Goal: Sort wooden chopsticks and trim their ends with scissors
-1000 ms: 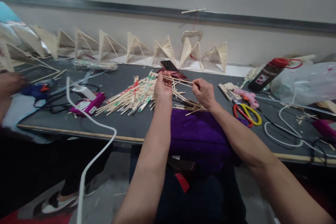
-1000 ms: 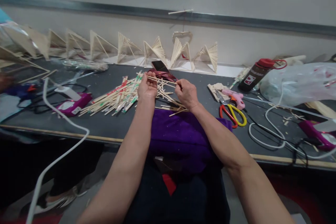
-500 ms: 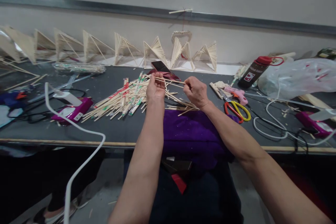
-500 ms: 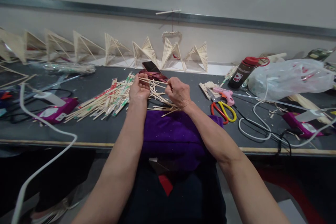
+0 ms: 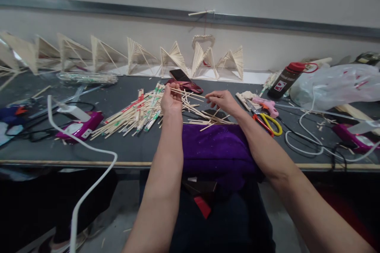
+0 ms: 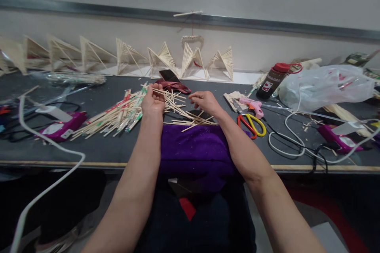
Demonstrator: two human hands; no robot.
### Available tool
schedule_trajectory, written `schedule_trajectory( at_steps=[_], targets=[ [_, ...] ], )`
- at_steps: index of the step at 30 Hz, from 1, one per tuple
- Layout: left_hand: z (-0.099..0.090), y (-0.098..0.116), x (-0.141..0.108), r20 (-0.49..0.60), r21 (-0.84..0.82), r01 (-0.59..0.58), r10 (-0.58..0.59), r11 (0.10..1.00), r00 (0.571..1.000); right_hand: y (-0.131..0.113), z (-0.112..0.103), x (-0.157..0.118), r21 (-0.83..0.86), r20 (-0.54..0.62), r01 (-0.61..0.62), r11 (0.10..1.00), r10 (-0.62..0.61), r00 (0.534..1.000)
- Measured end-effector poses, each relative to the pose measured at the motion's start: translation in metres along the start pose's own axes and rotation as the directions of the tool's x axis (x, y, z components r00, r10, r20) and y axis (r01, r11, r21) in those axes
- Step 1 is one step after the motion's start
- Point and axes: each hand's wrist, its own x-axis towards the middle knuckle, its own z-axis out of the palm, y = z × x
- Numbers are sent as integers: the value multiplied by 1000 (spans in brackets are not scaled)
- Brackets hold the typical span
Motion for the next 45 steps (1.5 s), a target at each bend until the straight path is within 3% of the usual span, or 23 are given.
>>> schedule_trajectory(
  at_steps=[5, 12, 22, 24, 27, 30, 37, 42, 45],
  targets=[
    [0, -2, 1, 14, -106, -22, 24, 994, 1000, -9, 3, -4, 132, -27, 35, 991, -31, 999],
    [0, -2, -1, 1, -78, -22, 22, 997, 1000, -11, 11, -2, 79, -115, 119, 990, -110, 987],
    [0, -2, -1, -23, -121, -24, 22, 992, 999, -12, 16, -3, 49, -85, 162, 986, -157, 984],
    [1, -1, -1, -24, -127, -15, 12, 992, 1000, -13, 18, -3, -21, -112, 183, 983, -184, 977],
    [1, -3, -1, -9, -134, -5, 4, 991, 1000, -15, 23, -4, -269, -220, 213, 939, -275, 936],
    [0, -6, 0, 2, -143, 0, 1, 990, 1000, -19, 28, -6, -520, -297, 136, 843, -328, 897],
    [2, -15, -2, 13, -101, -65, 66, 993, 998, -22, 31, -6, -729, -314, -138, 670, -148, 938],
    [2, -19, -4, 4, -10, -96, 96, 995, 995, -25, 34, -6, -800, -278, -186, 571, -77, 957],
    [1, -17, -2, -3, -22, -114, 114, 993, 993, -22, 30, -5, -810, -264, -177, 560, -78, 961]
  ],
)
